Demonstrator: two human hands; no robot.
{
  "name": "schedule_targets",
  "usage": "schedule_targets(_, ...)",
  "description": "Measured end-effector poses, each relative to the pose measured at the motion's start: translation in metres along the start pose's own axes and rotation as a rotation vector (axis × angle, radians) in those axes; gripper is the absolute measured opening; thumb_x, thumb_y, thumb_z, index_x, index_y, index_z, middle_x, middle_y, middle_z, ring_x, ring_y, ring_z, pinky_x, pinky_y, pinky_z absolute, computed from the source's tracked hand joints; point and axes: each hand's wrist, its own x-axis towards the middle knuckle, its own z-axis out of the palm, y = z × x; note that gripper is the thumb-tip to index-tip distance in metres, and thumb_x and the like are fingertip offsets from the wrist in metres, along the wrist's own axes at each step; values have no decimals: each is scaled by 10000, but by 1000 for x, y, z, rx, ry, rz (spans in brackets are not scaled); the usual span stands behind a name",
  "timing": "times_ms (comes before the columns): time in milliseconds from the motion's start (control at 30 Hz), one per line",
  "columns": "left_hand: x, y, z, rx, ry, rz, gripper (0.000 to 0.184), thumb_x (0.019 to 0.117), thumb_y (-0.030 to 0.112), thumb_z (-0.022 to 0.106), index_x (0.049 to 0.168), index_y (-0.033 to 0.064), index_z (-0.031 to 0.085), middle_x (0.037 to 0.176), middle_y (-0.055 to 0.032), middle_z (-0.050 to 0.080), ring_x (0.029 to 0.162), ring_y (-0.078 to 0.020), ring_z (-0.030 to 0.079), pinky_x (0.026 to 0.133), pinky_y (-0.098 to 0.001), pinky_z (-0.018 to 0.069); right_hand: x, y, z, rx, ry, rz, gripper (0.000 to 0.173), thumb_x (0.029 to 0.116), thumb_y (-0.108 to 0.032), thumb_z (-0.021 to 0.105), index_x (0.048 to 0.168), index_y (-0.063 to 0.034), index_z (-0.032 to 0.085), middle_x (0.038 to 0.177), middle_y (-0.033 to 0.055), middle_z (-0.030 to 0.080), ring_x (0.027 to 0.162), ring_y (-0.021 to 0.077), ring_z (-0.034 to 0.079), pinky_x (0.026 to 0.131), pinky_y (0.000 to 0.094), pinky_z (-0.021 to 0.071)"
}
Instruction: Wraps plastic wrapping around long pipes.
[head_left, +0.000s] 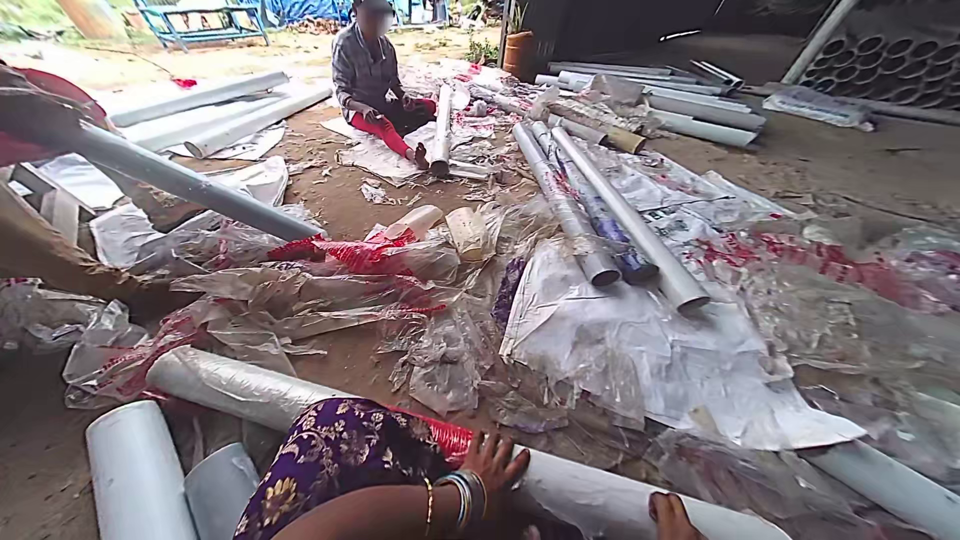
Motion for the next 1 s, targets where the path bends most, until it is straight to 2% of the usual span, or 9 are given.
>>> schedule_targets(133, 2, 6, -5, 49, 11, -24, 932, 897, 118, 740, 1656, 198, 206, 1691, -220, 214, 1551, -486, 173, 1170, -749, 166, 16, 5, -13, -91, 132, -108, 230, 1019, 19, 512, 1164, 78, 681, 1165, 309, 686, 901, 507, 713, 738, 632, 554)
schedule_targets(233, 0, 9, 7, 133, 0, -53, 808, 964, 119, 625, 1656, 203, 215, 1687, -202, 242, 1551, -460, 202, 1167, -722, 200, 11, 6, -17, -19, 31, -118, 274, 1039, 9, 461, 1207, 83, 663, 1218, 322, 665, 973, 537, 691, 784, 667, 523)
schedule_targets(400, 7, 17, 1, 188, 21, -54, 900, 891, 116, 694, 1653, 176, 219, 1668, -233, 262, 1534, -479, 231, 1145, -736, 216, 22, 13, -46, 214, -97, 78, 240, 1024, -55, 563, 1206, 19, 699, 1316, 240, 648, 1129, 465, 659, 925, 654, 495)
schedule_targets(500, 7, 17, 3, 202, 25, -55, 937, 866, 146, 735, 1651, 176, 226, 1664, -235, 271, 1524, -485, 251, 1144, -724, 236, 17, 38, -53, 434, 81, 162, 185, 981, -36, 649, 1124, 50, 730, 1217, 242, 690, 1137, 416, 666, 1002, 585, 497)
schedule_targets(567, 7, 16, 4, 213, 50, -50, 941, 855, 163, 752, 1646, 177, 244, 1657, -231, 290, 1515, -484, 273, 1139, -716, 254, 13, 51, -56, 461, 65, 195, 199, 963, -51, 675, 1131, 36, 738, 1187, 231, 700, 1139, 385, 664, 1025, 549, 486)
schedule_targets(700, 7, 16, 6, 212, 63, -53, 939, 860, 170, 751, 1648, 184, 240, 1659, -223, 292, 1514, -482, 276, 1139, -719, 248, 4, 50, -33, 382, -67, 186, 306, 926, -96, 724, 1216, 3, 720, 1278, 220, 660, 1175, 369, 642, 1031, 532, 484)
schedule_targets(800, 7, 14, 9, 197, 87, -36, 938, 845, 159, 767, 1639, 167, 268, 1645, -242, 310, 1502, -491, 295, 1132, -725, 251, 1, 44, -15, 392, 15, 194, 252, 908, -65, 726, 1145, 18, 739, 1338, 237, 622, 1140, 379, 663, 991, 519, 522)
schedule_targets(900, 7, 15, 8, 203, 76, -48, 955, 836, 176, 775, 1642, 180, 262, 1649, -233, 306, 1507, -488, 285, 1137, -717, 254, 6, 45, -13, 390, 21, 190, 160, 932, -71, 695, 1045, 29, 747, 1431, 221, 572, 1126, 372, 673, 970, 521, 529)
schedule_targets(1000, 8, 16, 8, 216, 68, -58, 965, 840, 199, 774, 1647, 189, 245, 1654, -225, 301, 1511, -480, 283, 1140, -712, 254, 11, 47, -8, 296, -31, 144, 201, 989, -63, 608, 1135, 30, 709, 1496, 198, 534, 1172, 405, 659, 959, 564, 530)
